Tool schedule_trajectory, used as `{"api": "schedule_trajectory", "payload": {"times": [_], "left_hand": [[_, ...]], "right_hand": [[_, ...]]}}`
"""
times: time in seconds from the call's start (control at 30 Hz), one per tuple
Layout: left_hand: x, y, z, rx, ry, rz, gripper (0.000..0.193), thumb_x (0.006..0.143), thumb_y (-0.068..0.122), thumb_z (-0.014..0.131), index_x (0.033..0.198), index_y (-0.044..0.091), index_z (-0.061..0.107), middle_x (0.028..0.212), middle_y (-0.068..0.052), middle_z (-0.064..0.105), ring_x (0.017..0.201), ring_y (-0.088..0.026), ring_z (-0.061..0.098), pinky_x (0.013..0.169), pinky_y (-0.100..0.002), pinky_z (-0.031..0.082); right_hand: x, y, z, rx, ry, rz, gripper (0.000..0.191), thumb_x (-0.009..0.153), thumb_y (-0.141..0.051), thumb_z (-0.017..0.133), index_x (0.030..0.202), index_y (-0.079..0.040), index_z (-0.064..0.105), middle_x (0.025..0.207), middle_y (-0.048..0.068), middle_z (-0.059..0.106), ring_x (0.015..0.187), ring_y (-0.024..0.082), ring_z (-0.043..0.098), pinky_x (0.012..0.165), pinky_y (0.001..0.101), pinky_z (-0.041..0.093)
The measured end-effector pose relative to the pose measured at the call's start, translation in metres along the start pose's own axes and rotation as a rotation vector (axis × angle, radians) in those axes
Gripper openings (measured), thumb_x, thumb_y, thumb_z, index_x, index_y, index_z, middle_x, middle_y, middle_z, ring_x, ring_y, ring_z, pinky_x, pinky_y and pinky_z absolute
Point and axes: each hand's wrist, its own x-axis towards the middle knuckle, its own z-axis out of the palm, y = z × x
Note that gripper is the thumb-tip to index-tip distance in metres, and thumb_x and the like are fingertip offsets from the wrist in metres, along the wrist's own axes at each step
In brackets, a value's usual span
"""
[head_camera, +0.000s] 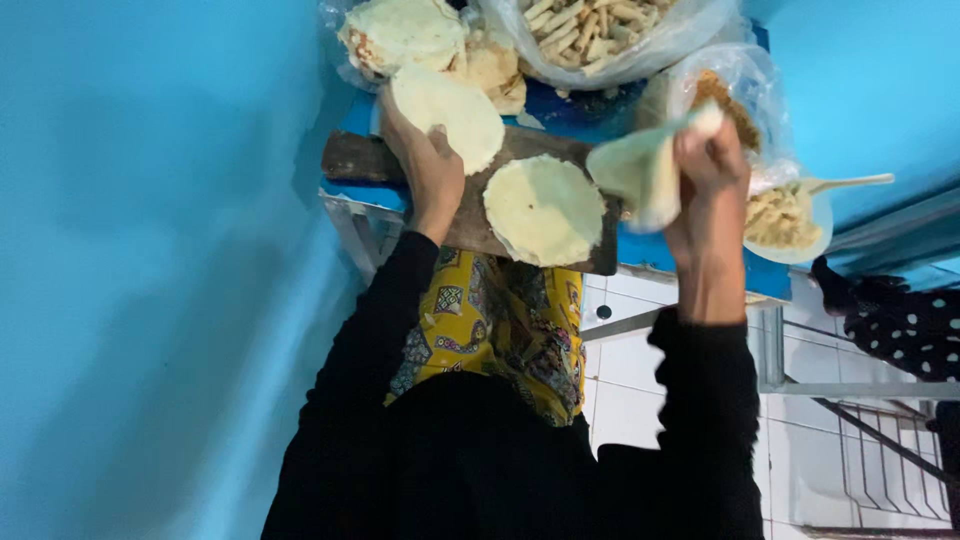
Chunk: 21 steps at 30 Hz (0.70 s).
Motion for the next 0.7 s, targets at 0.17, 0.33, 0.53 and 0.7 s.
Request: {"api": "schedule_trajectory", "payload": {"times": [0.17,0.33,0.53,0.7], "left_hand": [[-0.008,0.031,-0.013,0.311,0.043,0.154,0.079,0.095,0.003,0.069,0.161,0.007,0.025,0.17,-0.024,0.013,0.157,-0.046,0.007,0.122,-0.064,0.014],[-0.074,0.094,-0.037,-0.061,-0.314,0.246,0.03,0.105,0.012,0.056,0.132,0.002,0.067,0.133,-0.019,0.068,0.128,-0.035,0.062,0.11,-0.053,0.049],[-0.174,0.145,-0.08,-0.395,-0.717,0.145,0.034,0.101,0.016,0.068,0.132,0.001,0.063,0.124,-0.019,0.071,0.106,-0.03,0.076,0.085,-0.036,0.064],[-0.193,0.146,-0.097,-0.251,-0.714,0.158,0.055,0.092,0.024,0.079,0.136,-0.002,0.059,0.123,-0.023,0.07,0.106,-0.032,0.075,0.082,-0.037,0.063]], "right_hand": [[-0.076,-0.012,-0.028,-0.119,0.119,0.129,0.017,0.101,-0.008,0.064,0.118,-0.005,0.066,0.108,0.004,0.069,0.096,0.014,0.066,0.087,0.0324,0.056],[-0.135,0.006,-0.035,-0.106,0.139,0.287,0.024,0.097,-0.014,0.06,0.118,-0.004,0.067,0.11,0.008,0.076,0.094,0.015,0.072,0.085,0.0318,0.062],[-0.188,0.044,-0.023,0.044,0.013,0.363,0.03,0.099,-0.01,0.06,0.125,0.001,0.066,0.106,0.009,0.073,0.089,0.017,0.071,0.077,0.0344,0.06],[-0.209,0.056,-0.017,-0.145,-0.047,0.38,0.022,0.097,-0.005,0.065,0.118,0.001,0.069,0.097,0.008,0.073,0.086,0.013,0.069,0.076,0.0289,0.057]]}}
